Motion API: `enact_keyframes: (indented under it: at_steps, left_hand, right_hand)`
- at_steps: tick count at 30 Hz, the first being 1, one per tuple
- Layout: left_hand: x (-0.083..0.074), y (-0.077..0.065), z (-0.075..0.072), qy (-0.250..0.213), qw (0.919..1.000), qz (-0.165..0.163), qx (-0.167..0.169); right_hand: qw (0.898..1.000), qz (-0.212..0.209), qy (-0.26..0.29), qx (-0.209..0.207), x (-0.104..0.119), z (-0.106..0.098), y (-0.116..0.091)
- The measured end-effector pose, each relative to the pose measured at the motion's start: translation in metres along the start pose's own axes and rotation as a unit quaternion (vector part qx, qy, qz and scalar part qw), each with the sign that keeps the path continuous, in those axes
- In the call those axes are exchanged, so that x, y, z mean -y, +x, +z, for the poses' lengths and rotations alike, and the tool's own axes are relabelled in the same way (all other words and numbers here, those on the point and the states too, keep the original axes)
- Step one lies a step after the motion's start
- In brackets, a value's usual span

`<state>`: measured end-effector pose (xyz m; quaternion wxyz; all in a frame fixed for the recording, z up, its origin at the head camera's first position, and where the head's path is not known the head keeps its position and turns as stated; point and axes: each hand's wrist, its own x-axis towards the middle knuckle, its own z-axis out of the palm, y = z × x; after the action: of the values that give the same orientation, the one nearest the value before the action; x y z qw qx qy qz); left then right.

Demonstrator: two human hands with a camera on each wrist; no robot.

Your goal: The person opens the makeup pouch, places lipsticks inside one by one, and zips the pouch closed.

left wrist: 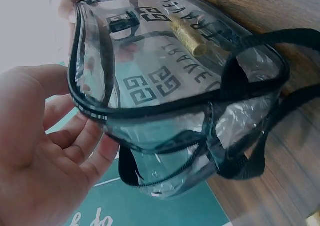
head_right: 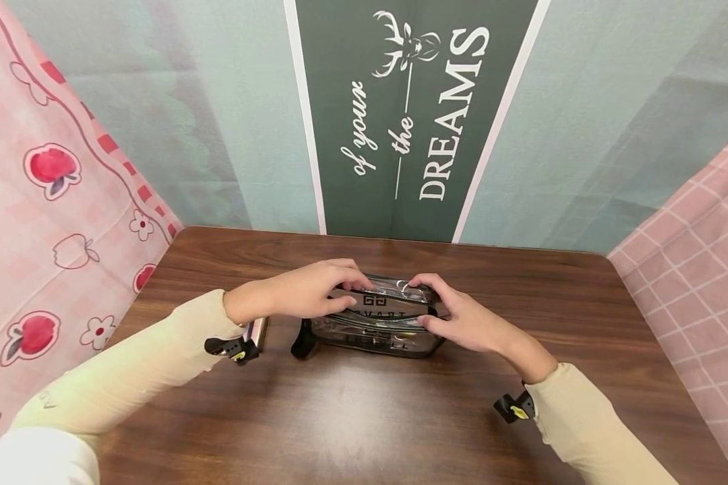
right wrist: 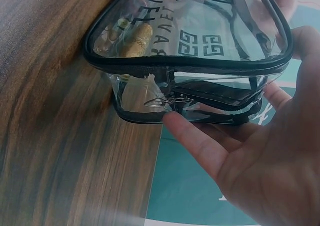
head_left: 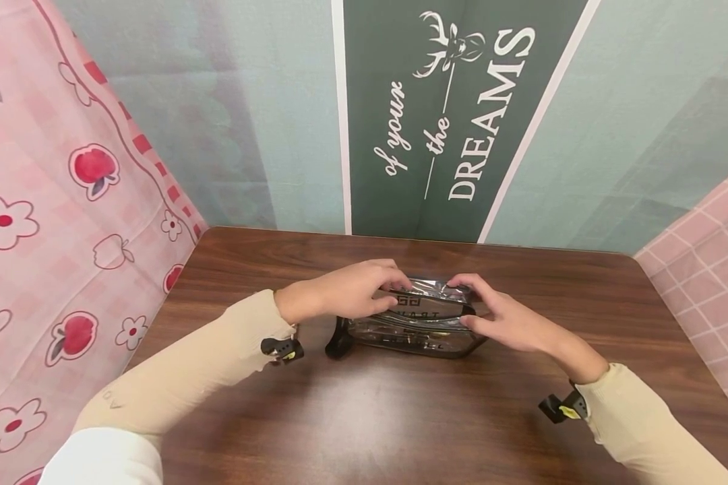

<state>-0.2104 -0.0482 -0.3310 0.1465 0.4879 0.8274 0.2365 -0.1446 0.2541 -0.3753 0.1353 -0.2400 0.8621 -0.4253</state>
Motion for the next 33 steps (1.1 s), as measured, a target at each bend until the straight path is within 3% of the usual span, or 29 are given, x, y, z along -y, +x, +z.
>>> enact_keyframes:
  at_steps: [8,15,23,33]
  left_hand:
    - [0.005,-0.012,-0.010,0.013,0.9997,-0.015,-0.015]
    - [0.010,-0.022,-0.016,-0.011,0.9994,-0.018,-0.028]
    - [0.018,-0.034,-0.023,0.004,0.9984,-0.037,-0.043]
    - [0.029,-0.051,-0.029,-0.011,0.9972,-0.048,-0.056]
  right_hand:
    - [1.000,0.003,0.000,-0.001,0.001,0.000,-0.001]
    - [1.000,0.002,-0.020,-0.006,0.002,-0.001,-0.001]
    - [1.000,0.001,-0.016,-0.005,0.001,0.000,0.000]
    - [1.000,0.001,-0.008,-0.004,0.002,0.001,-0.001]
